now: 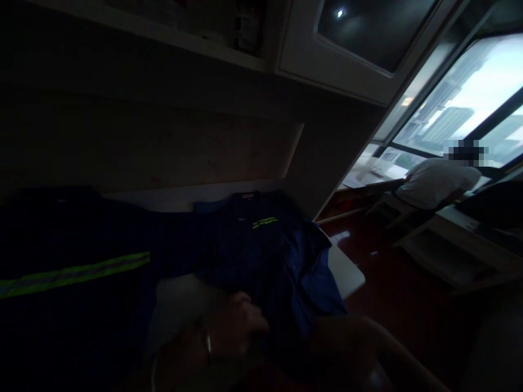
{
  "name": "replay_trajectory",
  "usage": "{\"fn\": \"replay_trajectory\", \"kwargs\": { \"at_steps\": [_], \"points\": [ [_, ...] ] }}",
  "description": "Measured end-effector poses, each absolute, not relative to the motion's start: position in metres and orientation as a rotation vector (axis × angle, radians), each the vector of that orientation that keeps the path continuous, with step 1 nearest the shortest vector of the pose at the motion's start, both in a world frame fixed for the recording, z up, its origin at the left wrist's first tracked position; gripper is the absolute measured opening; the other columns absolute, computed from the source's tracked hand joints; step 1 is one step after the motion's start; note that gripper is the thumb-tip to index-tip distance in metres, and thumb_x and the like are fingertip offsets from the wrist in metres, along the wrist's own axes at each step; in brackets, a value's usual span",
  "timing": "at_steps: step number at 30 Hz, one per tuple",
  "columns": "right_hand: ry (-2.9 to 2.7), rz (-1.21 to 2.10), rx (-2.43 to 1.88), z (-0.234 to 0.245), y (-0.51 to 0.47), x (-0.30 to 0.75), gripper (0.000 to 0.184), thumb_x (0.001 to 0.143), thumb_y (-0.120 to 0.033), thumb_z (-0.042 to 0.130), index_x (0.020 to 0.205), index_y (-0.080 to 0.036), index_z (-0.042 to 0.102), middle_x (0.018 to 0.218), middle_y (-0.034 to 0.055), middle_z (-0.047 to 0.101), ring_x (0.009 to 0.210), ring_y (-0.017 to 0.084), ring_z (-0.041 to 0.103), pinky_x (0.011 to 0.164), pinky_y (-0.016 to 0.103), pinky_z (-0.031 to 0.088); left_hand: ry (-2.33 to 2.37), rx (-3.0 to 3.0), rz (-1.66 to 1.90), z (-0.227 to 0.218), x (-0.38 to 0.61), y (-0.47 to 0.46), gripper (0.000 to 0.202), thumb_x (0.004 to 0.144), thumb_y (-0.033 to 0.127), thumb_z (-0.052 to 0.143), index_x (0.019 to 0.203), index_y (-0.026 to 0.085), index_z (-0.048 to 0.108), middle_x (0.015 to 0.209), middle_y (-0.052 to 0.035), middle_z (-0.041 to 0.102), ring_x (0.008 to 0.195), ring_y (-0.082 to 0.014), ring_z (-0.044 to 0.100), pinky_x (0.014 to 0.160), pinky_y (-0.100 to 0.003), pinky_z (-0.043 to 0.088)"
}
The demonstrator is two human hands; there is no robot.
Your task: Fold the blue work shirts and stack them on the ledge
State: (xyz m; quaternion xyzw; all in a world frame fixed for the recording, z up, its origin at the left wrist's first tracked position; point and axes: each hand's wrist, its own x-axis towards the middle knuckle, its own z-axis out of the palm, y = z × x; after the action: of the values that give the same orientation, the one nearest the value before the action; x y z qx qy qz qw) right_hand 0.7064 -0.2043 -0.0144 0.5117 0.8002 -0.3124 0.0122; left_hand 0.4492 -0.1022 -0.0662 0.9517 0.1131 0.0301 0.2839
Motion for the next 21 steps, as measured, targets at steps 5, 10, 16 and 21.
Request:
{"fn": "replay_trajectory", "kwargs": {
  "at_steps": [5, 10, 16, 21],
  "points": [
    [2.495, -1.027, 1.662, -0.033, -0.197, 0.731, 0.029, 0.08, -0.051, 0.068, 0.093, -0.025, 0.073, 0.082, 0.0019, 0.07, 0.072, 0.018, 0.068, 0.059, 0.027, 0.05, 0.138, 2.288, -0.342, -0.085, 0.424, -0.148, 0.02, 0.079, 0.023, 0.059, 0.09, 0.031, 0.074, 0.083, -0.0001, 0.075, 0.069, -0.0193, 0.069, 0.059, -0.028, 0.049],
    [2.319, -0.633, 2.336, -0.06, -0.109, 0.749, 0.035, 0.094, -0.037, 0.049, 0.122, -0.023, 0.064, 0.117, 0.0104, 0.066, 0.108, 0.023, 0.062, 0.093, 0.038, 0.048, 0.965, 2.205, 0.417, -0.084, 0.442, -0.09, 0.034, 0.089, 0.035, 0.053, 0.119, 0.024, 0.064, 0.119, -0.0056, 0.067, 0.107, -0.0205, 0.063, 0.096, -0.033, 0.047],
    [1.465, -0.226, 2.883, -0.099, -0.052, 0.776, 0.052, 0.095, -0.053, 0.041, 0.134, -0.021, 0.053, 0.139, 0.0185, 0.049, 0.127, 0.037, 0.047, 0.094, 0.059, 0.042, 1.594, 2.486, 0.356, -0.11, 0.454, -0.032, 0.037, 0.089, 0.033, 0.051, 0.12, 0.017, 0.062, 0.126, -0.015, 0.061, 0.113, -0.0302, 0.056, 0.096, -0.045, 0.045],
    [1.501, -0.162, 2.944, -0.11, -0.061, 0.777, 0.039, 0.099, -0.041, 0.034, 0.115, -0.022, 0.063, 0.123, 0.0135, 0.061, 0.115, 0.028, 0.057, 0.087, 0.039, 0.045, 1.578, 2.432, 0.395, -0.103, 0.451, -0.024, 0.029, 0.091, 0.019, 0.039, 0.101, 0.02, 0.066, 0.11, -0.0088, 0.065, 0.099, -0.0206, 0.064, 0.09, -0.033, 0.048]
  ]
}}
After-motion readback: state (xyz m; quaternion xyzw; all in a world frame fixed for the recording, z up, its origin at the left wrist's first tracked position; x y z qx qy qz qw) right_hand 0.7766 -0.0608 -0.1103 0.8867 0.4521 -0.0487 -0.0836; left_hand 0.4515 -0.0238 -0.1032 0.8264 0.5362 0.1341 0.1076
